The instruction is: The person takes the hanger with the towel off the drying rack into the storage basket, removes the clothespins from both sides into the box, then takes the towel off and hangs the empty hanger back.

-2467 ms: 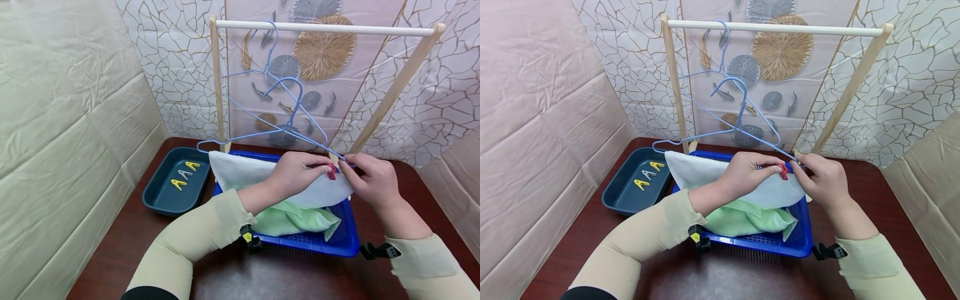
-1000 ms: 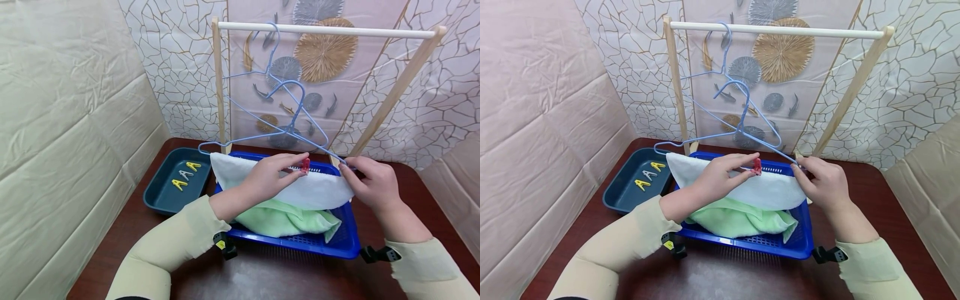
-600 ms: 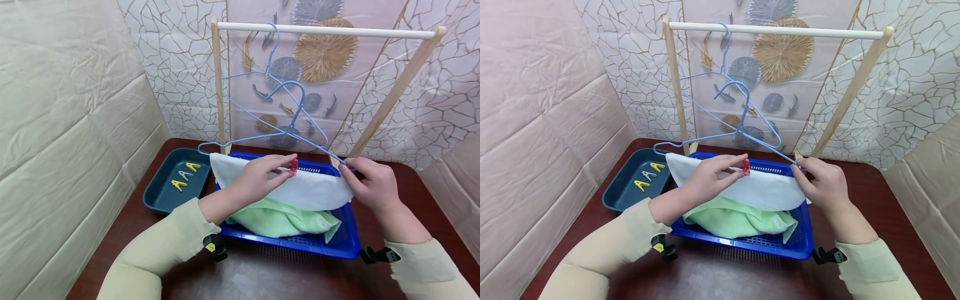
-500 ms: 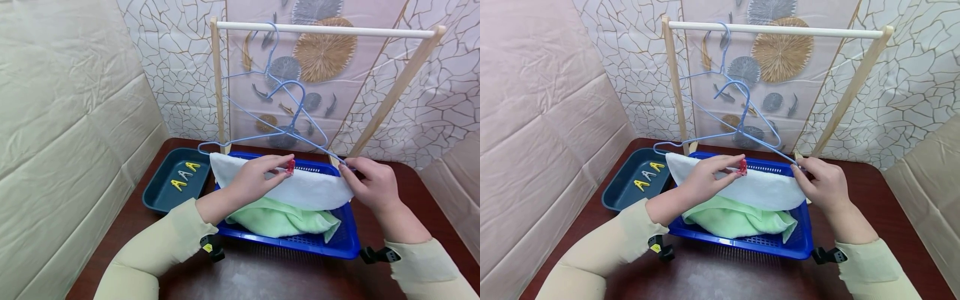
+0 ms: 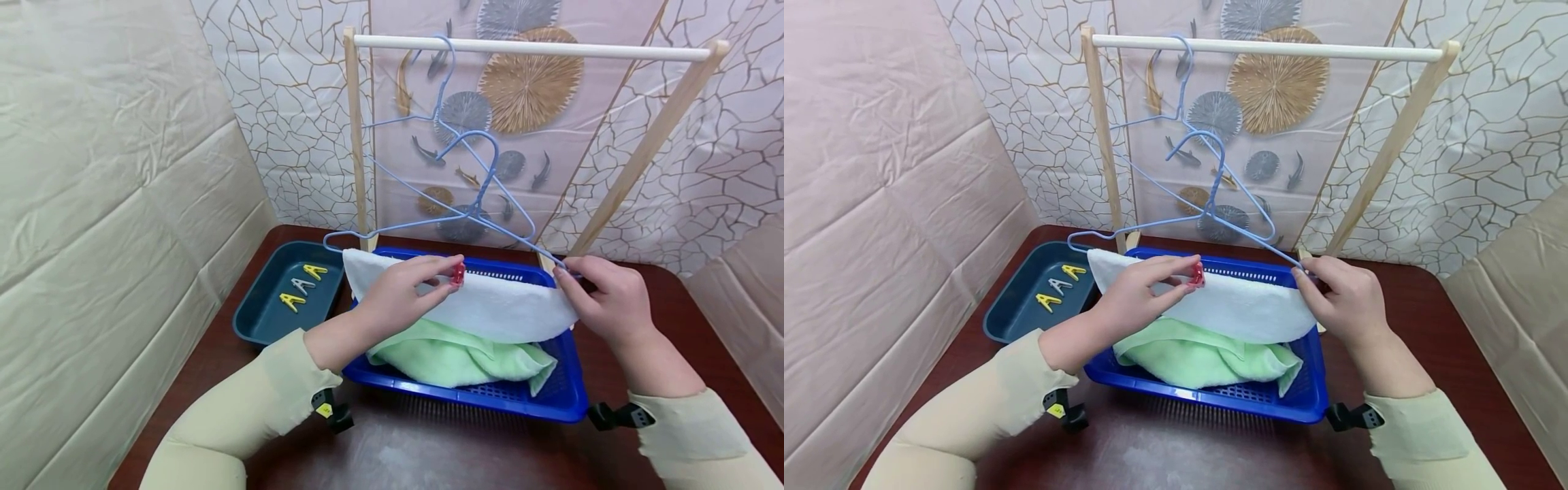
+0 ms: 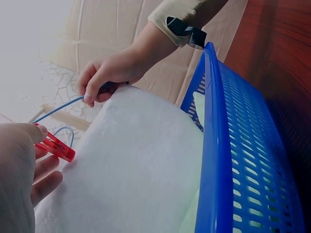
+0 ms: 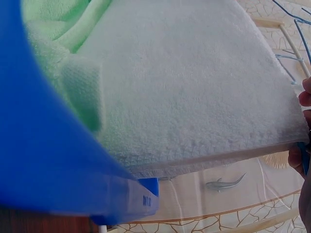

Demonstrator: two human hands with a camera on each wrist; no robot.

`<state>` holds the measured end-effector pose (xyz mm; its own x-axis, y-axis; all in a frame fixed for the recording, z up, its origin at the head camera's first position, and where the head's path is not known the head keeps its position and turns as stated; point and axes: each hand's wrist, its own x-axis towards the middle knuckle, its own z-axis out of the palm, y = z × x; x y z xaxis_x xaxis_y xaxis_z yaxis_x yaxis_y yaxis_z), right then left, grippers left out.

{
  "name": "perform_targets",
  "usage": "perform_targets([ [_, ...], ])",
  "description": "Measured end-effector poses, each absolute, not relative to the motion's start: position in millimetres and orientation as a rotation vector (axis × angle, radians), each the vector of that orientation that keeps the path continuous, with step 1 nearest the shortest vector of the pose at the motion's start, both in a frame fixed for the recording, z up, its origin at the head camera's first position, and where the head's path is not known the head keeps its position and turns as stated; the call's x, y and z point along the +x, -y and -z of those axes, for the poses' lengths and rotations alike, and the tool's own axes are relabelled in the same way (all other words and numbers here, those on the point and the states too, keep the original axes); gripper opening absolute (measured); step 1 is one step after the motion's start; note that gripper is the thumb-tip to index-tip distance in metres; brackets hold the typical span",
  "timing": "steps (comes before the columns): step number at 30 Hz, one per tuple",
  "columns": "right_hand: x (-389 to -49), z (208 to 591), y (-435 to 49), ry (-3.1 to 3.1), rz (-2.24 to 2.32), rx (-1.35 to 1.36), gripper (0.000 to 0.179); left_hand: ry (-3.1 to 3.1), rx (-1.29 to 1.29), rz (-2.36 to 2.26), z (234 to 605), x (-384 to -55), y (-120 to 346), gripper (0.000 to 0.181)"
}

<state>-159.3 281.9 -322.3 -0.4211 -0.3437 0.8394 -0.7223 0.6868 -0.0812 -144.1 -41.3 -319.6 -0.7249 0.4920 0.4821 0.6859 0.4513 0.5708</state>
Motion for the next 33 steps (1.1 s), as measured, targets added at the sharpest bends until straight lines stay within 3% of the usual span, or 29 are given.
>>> perform_targets([
  [33,-155.9,312.1,-284.2,2.051,-0.558,0.823,0.045,2.449,-0.826,1.064,321.6,-130.6,97.4,0.041],
])
